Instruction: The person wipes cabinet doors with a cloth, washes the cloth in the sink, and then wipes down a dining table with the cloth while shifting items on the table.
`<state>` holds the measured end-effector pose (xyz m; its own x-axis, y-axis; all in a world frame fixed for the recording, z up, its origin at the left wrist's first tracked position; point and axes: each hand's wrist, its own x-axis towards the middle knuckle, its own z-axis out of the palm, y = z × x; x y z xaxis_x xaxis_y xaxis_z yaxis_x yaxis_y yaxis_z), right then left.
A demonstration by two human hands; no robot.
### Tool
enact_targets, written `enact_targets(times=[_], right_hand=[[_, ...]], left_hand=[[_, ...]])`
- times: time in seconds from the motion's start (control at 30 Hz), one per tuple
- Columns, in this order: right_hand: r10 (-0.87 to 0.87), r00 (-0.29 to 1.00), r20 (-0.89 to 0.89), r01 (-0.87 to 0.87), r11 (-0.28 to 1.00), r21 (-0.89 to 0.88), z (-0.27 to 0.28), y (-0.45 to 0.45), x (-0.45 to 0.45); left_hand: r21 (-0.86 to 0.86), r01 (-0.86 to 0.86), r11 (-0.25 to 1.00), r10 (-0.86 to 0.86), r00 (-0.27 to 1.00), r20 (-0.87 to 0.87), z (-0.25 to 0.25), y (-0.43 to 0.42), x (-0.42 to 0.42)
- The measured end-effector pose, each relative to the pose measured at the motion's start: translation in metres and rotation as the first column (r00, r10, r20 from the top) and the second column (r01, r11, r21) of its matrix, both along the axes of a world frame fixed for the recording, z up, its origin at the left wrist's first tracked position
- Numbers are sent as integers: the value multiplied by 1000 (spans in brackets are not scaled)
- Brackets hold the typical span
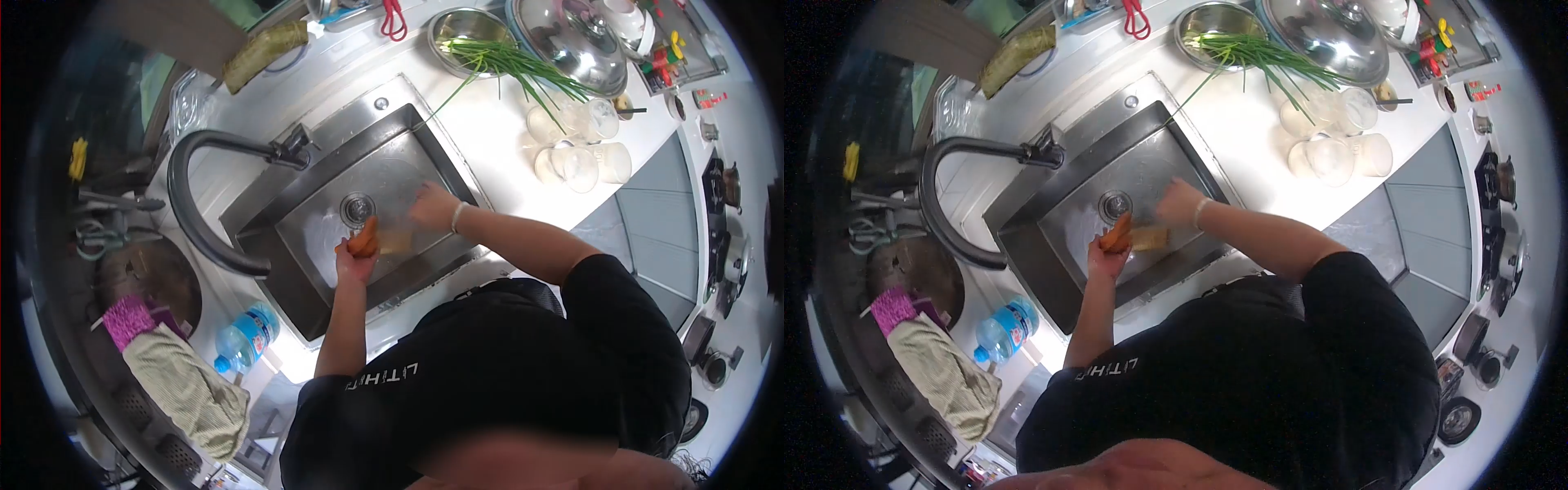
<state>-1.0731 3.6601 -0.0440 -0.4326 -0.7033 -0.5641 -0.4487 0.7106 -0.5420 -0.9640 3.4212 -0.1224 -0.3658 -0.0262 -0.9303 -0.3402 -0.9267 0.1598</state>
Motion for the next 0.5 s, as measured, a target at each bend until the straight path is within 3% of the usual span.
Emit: enact_targets(times=[0.03,0.07,0.1,0.13,0.23,0.33,0.4,0.5], right_hand=[[-103,993,64,108,992,-72,-34,11,7],[-360,887,288,409,904,-129,-38,12,12],[-545,668,506,677,728,-110,-40,10,24],[-631,367,684,873,487,-20,-42,11,32],[-517,-63,853,923,294,246,-29,6,28],[-218,-246,944,925,240,296,-53,7,18],[-103,-304,947,919,229,320,-56,5,11],[28,-364,931,903,256,345,-54,2,7]], left_hand=[[3,40,999,-40,999,-36,2,6,-9],[8,75,997,-75,995,-71,3,14,-18],[12,111,994,-110,989,-100,3,20,-23],[61,152,986,-142,979,-144,5,25,-27],[248,293,923,-226,937,-266,11,45,-45],[443,393,806,-247,903,-351,29,62,-53],[494,469,732,-252,860,-443,41,73,-52],[481,490,727,-245,840,-485,37,80,-49]])
